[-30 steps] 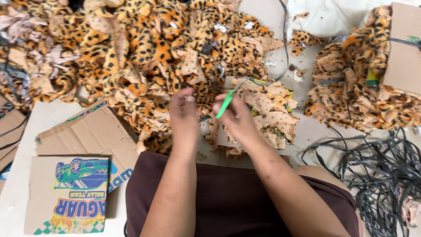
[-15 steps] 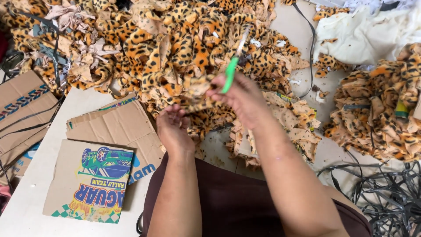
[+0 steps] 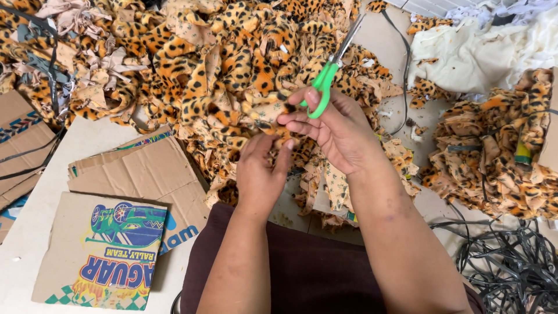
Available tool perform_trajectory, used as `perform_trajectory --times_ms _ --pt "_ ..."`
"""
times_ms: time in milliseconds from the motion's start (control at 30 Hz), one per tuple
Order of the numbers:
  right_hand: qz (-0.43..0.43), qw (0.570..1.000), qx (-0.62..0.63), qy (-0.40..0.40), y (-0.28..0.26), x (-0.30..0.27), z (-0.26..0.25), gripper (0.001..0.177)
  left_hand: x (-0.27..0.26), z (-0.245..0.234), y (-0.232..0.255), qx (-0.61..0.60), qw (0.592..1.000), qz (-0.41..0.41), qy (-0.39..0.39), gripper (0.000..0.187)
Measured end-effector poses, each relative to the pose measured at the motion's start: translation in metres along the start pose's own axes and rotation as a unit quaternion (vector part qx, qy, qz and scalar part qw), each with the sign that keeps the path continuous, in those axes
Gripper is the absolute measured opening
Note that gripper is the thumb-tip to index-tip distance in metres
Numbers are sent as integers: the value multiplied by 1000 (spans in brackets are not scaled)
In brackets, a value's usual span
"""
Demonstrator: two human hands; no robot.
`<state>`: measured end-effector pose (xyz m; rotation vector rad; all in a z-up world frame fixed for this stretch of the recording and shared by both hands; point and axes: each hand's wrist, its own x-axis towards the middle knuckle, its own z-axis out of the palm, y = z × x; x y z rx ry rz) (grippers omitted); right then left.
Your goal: The person cuts small pieces of leopard-print fabric using scissors while sitting on the floor among a large quantity of fabric scraps.
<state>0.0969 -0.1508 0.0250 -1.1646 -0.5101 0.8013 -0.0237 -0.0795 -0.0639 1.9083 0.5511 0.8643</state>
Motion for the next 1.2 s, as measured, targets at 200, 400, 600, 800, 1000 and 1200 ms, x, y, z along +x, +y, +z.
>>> perform_trajectory --times_ms 200,400,600,800,1000,1200 --pt "-19 999 -27 -34 19 1 6 36 1 18 -18 -120 988 -94 -2 45" --pt "41 967 -230 -101 19 -21 -11 47 22 -6 2 -555 756 -341 58 28" --pt "161 936 -188 -252 65 -41 -33 55 24 -7 14 -646 675 -338 111 24" --pt "230 949 -73 -204 97 -34 -52 65 17 8 -3 -575 761 -289 85 21" --pt "196 971 -78 -109 110 -27 -52 54 6 11 -11 -513 821 -250 -3 37" --pt "190 972 -84 -106 96 -38 -29 42 4 16 -18 -497 829 -249 68 33"
